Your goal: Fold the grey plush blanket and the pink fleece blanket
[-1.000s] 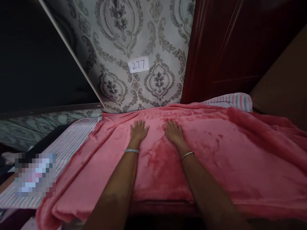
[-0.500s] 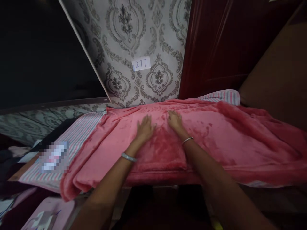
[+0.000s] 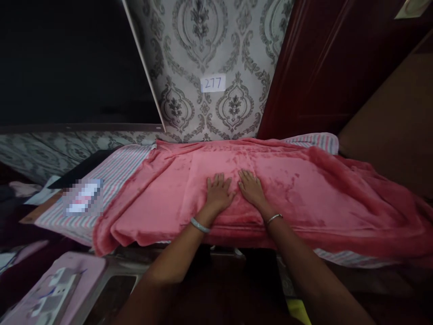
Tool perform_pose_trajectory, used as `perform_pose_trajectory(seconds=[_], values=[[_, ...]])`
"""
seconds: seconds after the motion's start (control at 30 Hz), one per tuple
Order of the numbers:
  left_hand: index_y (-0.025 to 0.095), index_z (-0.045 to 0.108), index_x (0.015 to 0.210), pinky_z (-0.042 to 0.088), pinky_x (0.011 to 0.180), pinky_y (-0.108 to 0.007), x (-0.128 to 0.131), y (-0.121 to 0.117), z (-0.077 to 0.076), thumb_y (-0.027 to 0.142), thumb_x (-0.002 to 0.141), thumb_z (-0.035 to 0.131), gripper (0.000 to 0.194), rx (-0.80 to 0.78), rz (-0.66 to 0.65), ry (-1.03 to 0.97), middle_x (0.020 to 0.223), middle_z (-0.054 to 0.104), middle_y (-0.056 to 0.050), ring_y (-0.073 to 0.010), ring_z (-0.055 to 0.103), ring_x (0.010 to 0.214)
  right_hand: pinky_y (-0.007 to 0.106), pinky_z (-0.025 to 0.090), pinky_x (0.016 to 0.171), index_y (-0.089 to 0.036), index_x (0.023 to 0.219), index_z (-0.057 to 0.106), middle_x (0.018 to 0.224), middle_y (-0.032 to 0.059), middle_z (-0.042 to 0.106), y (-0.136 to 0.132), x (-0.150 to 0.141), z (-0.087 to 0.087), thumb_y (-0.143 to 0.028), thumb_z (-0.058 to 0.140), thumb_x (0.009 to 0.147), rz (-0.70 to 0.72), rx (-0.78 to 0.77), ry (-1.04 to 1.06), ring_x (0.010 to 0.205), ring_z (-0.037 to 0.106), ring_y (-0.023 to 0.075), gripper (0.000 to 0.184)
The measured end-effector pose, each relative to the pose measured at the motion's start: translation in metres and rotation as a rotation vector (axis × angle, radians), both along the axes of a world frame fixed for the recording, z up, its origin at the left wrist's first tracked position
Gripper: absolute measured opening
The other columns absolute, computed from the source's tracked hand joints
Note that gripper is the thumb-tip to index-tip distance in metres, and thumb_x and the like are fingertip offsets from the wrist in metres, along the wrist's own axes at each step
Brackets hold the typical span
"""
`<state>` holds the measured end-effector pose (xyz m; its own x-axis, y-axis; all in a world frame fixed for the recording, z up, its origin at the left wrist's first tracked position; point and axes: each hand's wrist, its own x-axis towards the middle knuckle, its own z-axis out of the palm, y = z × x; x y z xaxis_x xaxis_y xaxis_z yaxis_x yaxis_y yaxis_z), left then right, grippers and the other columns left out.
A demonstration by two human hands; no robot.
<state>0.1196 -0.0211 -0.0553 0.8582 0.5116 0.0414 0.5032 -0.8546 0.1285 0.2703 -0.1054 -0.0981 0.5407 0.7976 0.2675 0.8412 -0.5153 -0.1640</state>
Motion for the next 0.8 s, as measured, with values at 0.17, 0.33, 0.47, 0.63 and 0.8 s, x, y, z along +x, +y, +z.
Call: perform_pose_trajectory(seconds=[0.17,0.33,0.47,0.63,0.8], values=[[0.017,0.036,0.159,0.012,0.124,-0.066,-0.058,0.024,0.004,0.051,0.101,0.042,0.068,0.013,0.155,0.007,0.170,0.020,-0.018,-0.0361,0.016,0.158,0.048,0.033,0.119,-0.018,0.156,0.043,0.165,0.0107,0.036,0.002,0.001,-0.005,-0.029,0.030,0.103,-0.004,0.022,-0.025,0.151,0.033,0.0264,0.055],[0.010,0.043,0.154,0.036,0.120,-0.055,-0.110,0.053,-0.009,0.041,0.094,0.056,0.068,-0.165,0.310,-0.246,0.158,0.045,-0.021,-0.0366,0.045,0.145,0.048,0.034,0.118,-0.017,0.155,0.045,0.163,0.0112,0.039,0.002,0.001,-0.008,-0.028,0.029,0.103,-0.002,0.030,-0.040,0.150,0.035,0.0259,0.055],[0.010,0.047,0.151,0.043,0.117,-0.042,-0.127,0.068,-0.018,0.035,0.088,0.064,0.070,-0.532,0.397,-0.553,0.149,0.058,-0.016,-0.0288,0.054,0.138,0.049,0.036,0.118,-0.017,0.154,0.046,0.163,0.0118,0.040,0.002,0.001,-0.005,-0.027,0.031,0.102,0.002,0.015,-0.019,0.150,0.036,0.0267,0.055],[0.006,0.051,0.146,0.044,0.116,-0.043,-0.129,0.066,-0.017,0.039,0.086,0.070,0.071,-0.867,0.451,-0.711,0.150,0.056,-0.019,-0.0302,0.053,0.140,0.055,0.036,0.117,-0.018,0.153,0.048,0.162,0.0123,0.041,0.005,0.004,0.007,-0.026,0.036,0.100,-0.001,-0.028,0.070,0.149,0.038,0.0285,0.055],[0.009,0.055,0.143,0.042,0.119,-0.048,-0.133,0.055,-0.014,0.047,0.078,0.079,0.079,-0.791,0.430,-0.703,0.146,0.059,-0.020,-0.0340,0.051,0.142,0.048,0.039,0.117,-0.018,0.142,0.061,0.149,0.0140,0.057,0.028,0.010,0.036,-0.021,0.046,0.095,0.050,0.030,0.083,0.140,0.051,0.0282,0.050]])
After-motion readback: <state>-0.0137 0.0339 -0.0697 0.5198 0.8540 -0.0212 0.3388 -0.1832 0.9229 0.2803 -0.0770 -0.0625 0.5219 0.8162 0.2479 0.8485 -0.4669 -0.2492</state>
